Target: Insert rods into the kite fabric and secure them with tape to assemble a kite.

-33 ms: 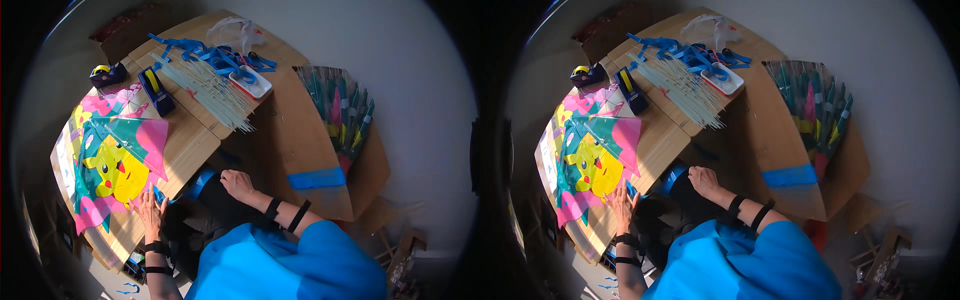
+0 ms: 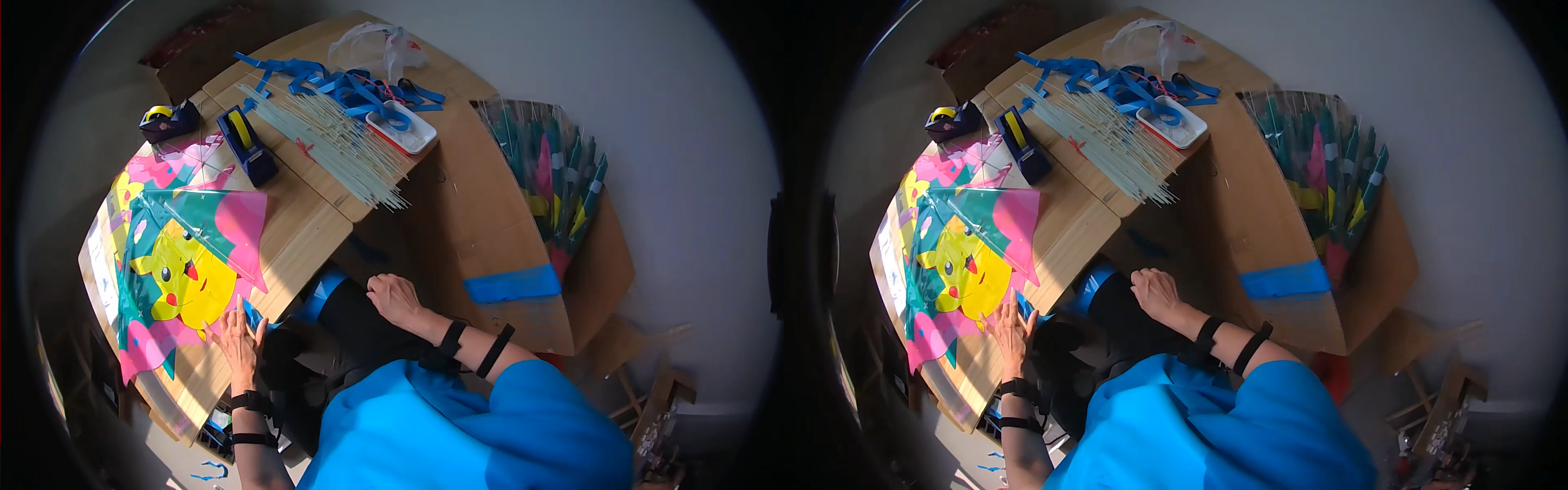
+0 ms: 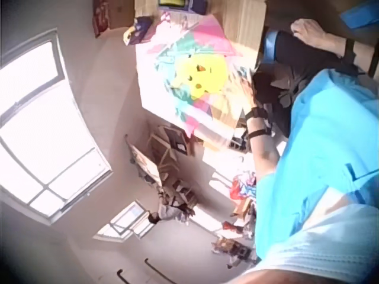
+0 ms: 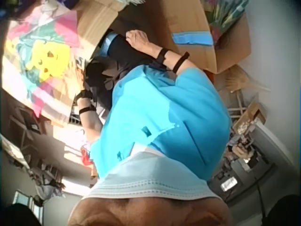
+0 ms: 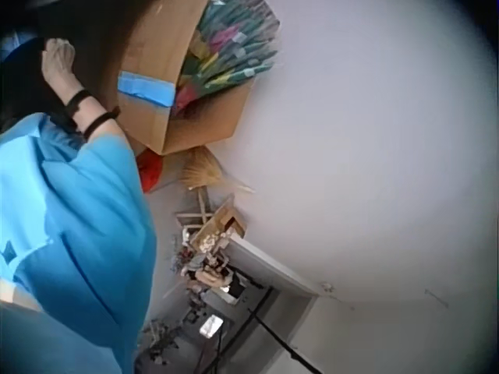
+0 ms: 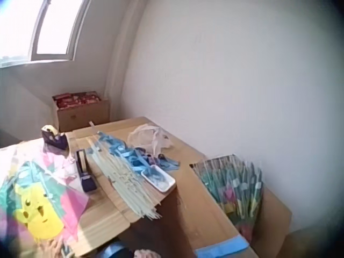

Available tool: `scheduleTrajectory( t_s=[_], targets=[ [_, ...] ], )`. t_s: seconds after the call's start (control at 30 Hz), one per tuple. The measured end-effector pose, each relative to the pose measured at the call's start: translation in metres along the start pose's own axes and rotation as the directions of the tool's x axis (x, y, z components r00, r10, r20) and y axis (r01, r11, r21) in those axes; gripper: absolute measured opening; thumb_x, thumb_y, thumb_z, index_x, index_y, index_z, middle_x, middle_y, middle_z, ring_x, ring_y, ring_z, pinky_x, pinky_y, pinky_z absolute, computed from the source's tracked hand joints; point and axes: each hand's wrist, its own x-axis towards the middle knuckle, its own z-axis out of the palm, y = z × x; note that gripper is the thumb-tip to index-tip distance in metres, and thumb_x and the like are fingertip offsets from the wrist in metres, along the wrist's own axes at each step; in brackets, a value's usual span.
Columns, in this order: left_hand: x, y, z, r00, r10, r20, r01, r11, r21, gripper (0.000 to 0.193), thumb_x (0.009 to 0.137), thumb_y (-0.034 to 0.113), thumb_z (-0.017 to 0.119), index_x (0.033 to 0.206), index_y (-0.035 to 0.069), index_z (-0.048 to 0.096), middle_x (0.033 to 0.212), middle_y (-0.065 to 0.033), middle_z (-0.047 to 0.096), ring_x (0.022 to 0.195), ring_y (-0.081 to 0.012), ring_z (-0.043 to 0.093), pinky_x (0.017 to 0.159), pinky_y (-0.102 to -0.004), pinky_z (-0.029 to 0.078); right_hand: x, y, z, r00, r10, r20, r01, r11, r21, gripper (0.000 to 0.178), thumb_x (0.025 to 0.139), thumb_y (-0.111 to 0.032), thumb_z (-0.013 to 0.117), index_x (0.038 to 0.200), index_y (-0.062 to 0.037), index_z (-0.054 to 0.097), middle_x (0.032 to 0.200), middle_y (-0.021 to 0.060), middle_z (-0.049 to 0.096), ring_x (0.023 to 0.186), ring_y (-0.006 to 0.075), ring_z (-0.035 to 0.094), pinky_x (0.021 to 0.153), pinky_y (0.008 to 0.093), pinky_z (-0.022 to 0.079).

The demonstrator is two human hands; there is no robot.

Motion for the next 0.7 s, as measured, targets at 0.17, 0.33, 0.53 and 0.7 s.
scheduleTrajectory(
  t_s=[0.17, 0.33, 0.53, 0.7],
  targets=[
    [-0.003, 0.001, -0.015, 0.998, -0.014, -0.067, 0.019, 0.997, 0.074, 0.075, 0.085, 0.038, 0.065, 0.147, 0.018, 0.030, 0.132, -0.0017, 0.054, 0.128, -0.0248, 0.042, 0.111, -0.0584, 0.000, -0.057, 0.070, -0.063, 0.998, -0.040, 0.049, 0.059, 0.867, -0.495, 0.008, 0.076, -0.010, 0.057, 0.080, -0.0049, 0.062, 0.083, 0.0098, 0.059, 0.088, 0.0243, 0.053, 0.076, 0.0362, 0.041],
    [-0.015, 0.058, -0.026, 0.969, 0.157, -0.193, -0.174, 0.982, -0.074, 0.075, 0.079, 0.024, 0.070, 0.145, 0.017, 0.034, 0.143, 0.0005, 0.041, 0.132, -0.0210, 0.036, 0.113, -0.0528, 0.008, -0.074, 0.127, -0.107, 0.879, 0.444, 0.175, 0.059, 0.262, -0.963, 0.020, 0.086, -0.021, 0.054, 0.093, -0.0135, 0.071, 0.092, 0.0026, 0.065, 0.099, 0.0176, 0.051, 0.083, 0.0362, 0.031],
    [-0.048, 0.116, -0.040, 0.945, 0.324, -0.051, -0.328, 0.932, -0.152, 0.068, 0.077, 0.021, 0.071, 0.139, 0.018, 0.042, 0.141, 0.0002, 0.042, 0.131, -0.0205, 0.038, 0.112, -0.0566, 0.008, -0.062, 0.129, -0.121, 0.805, 0.512, 0.299, 0.164, 0.293, -0.942, 0.018, 0.083, -0.021, 0.058, 0.090, -0.0166, 0.074, 0.095, 0.0026, 0.069, 0.103, 0.0196, 0.052, 0.089, 0.0387, 0.030],
    [-0.052, 0.135, -0.032, 0.871, 0.490, -0.037, -0.475, 0.820, -0.319, 0.054, 0.080, 0.016, 0.067, 0.131, 0.016, 0.052, 0.138, -0.0023, 0.047, 0.126, -0.0225, 0.042, 0.112, -0.0546, 0.017, -0.070, 0.131, -0.136, 0.818, 0.443, 0.368, 0.221, 0.348, -0.911, 0.015, 0.080, -0.021, 0.061, 0.081, -0.0149, 0.074, 0.084, 0.0041, 0.070, 0.097, 0.0192, 0.055, 0.087, 0.0371, 0.032]
  ],
)
